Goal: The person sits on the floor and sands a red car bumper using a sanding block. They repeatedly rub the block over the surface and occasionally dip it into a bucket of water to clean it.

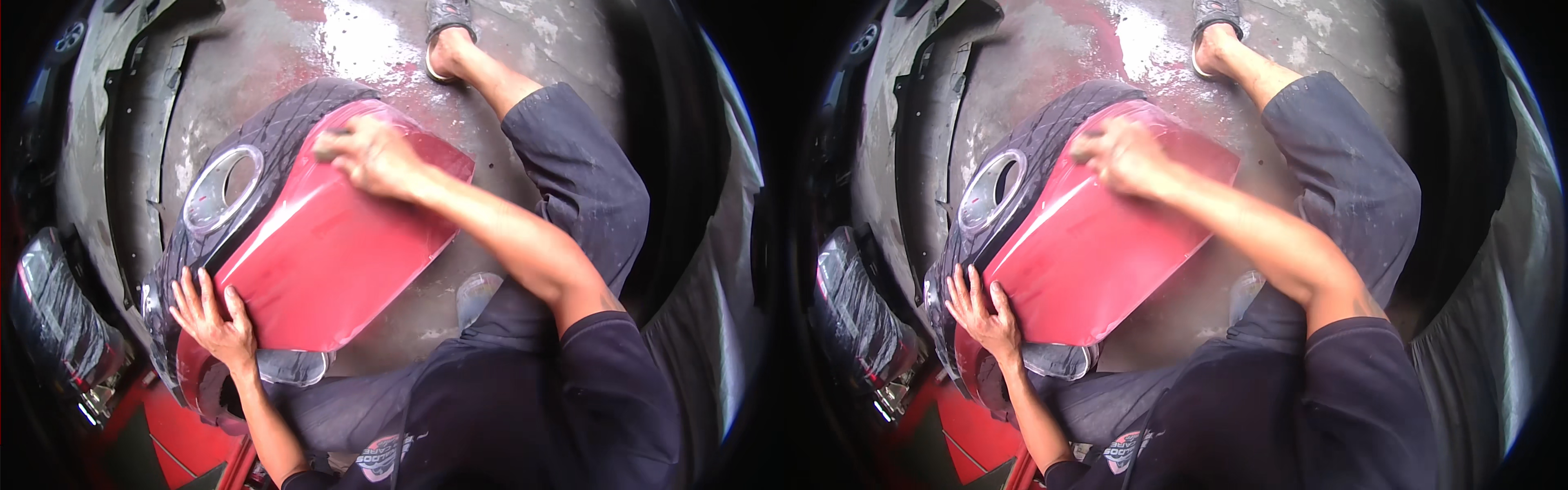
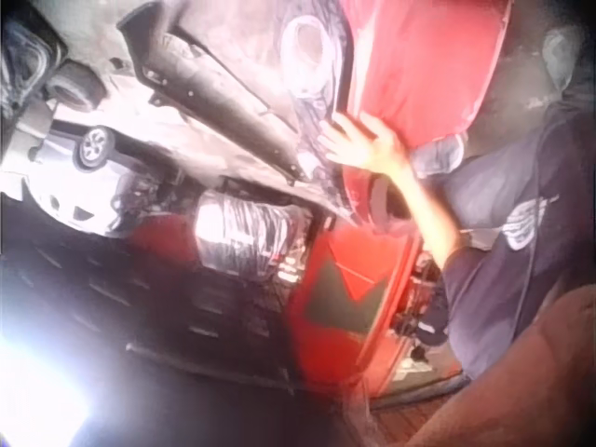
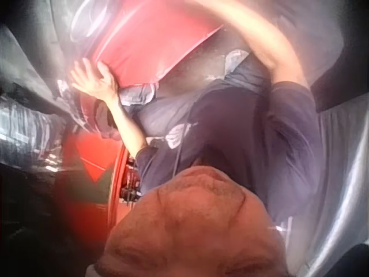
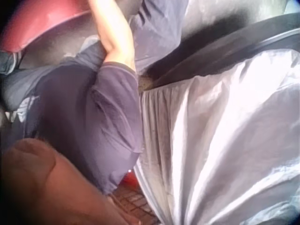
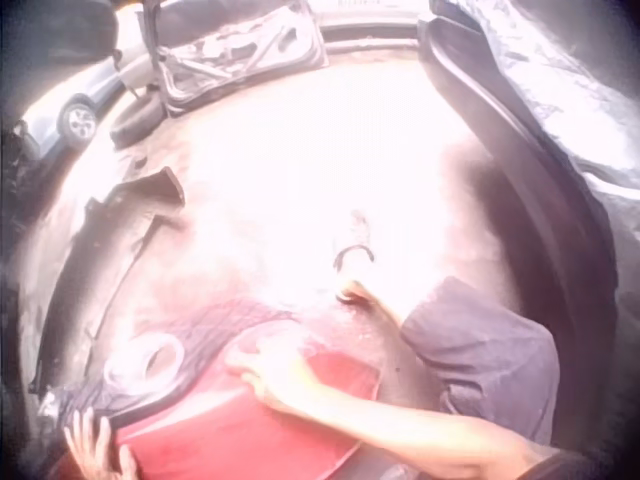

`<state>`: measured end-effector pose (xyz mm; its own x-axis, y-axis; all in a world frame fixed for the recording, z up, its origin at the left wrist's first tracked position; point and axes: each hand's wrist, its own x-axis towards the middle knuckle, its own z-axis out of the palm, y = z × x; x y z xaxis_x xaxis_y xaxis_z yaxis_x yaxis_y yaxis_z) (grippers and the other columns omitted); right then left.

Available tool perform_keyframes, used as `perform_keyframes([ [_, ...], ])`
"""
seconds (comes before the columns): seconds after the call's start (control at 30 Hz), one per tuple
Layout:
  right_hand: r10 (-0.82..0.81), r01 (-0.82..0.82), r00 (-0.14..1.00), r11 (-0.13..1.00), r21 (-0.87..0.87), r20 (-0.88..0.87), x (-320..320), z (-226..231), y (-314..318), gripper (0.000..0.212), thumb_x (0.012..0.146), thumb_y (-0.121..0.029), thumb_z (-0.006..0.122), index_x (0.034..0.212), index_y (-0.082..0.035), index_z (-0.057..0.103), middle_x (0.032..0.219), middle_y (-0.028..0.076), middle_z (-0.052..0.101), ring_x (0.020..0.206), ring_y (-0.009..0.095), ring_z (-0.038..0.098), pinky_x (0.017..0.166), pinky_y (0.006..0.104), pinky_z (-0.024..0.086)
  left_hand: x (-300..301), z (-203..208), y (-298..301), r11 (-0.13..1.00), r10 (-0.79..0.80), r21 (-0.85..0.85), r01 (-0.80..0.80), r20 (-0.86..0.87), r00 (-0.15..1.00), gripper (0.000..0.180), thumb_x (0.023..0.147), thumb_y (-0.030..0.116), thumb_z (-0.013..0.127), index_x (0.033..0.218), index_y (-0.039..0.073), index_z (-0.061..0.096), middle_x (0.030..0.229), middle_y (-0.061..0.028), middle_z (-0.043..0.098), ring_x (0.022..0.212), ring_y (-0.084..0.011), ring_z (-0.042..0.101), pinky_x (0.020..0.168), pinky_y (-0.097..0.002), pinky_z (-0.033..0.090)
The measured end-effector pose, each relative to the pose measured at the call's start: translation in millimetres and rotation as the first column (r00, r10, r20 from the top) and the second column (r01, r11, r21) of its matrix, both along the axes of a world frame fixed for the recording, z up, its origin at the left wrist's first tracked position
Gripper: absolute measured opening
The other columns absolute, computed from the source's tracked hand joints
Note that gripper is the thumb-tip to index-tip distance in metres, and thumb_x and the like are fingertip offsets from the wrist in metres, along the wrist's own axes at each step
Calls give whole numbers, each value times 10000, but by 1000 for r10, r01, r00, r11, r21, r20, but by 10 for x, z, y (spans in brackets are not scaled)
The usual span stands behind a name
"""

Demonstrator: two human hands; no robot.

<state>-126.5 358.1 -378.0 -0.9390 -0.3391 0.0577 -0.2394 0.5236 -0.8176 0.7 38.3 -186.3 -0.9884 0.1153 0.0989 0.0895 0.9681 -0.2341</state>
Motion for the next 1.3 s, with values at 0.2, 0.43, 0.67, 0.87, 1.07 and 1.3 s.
perform_keyframes([
  [0.2,-193,278,835,956,-93,515,-525,-790,626,377,1017,-212,613,1379,-195,718,1257,121,761,1183,289,719,1063,441,550,-73,7,25,999,-31,24,31,-2,1000,496,1000,286,666,1471,132,643,1622,-115,513,1549,-384,388,1271,-621,170],
  [0.43,-14,32,995,982,-184,96,-386,-380,229,378,975,-278,706,1340,-177,716,1084,179,700,1067,392,674,946,472,547,43,54,15,1000,-5,3,5,30,1000,490,1036,263,629,1509,136,613,1630,-101,507,1558,-349,383,1277,-603,172],
  [0.67,-195,242,862,969,-43,468,-593,-1119,691,424,984,-295,695,1383,-151,709,1273,210,739,1203,344,706,1022,415,525,-71,-6,43,1000,-20,1,20,16,1000,496,1020,266,641,1498,133,623,1626,-116,508,1552,-366,388,1274,-610,180],
  [0.87,-175,314,824,933,-177,538,-586,-1269,793,402,993,-398,716,1305,-149,766,1191,166,785,1080,235,748,981,399,545,-71,40,47,1000,-19,10,19,19,1000,515,999,267,664,1493,126,622,1619,-142,509,1543,-396,396,1265,-634,186],
  [1.07,-97,183,904,968,-171,417,-519,-671,705,440,970,-335,711,1357,-127,723,1239,212,748,1154,351,735,1016,416,547,53,21,23,1000,23,4,-23,12,1000,503,1016,268,641,1490,102,622,1619,-130,513,1550,-384,386,1274,-616,168],
  [1.3,-317,351,739,934,62,595,-398,-1394,873,392,1017,-310,661,1352,-120,732,1251,188,756,1191,323,727,1039,407,549,-143,50,22,999,-38,19,38,12,999,518,993,274,663,1487,122,628,1628,-130,503,1550,-389,385,1268,-633,170],
])
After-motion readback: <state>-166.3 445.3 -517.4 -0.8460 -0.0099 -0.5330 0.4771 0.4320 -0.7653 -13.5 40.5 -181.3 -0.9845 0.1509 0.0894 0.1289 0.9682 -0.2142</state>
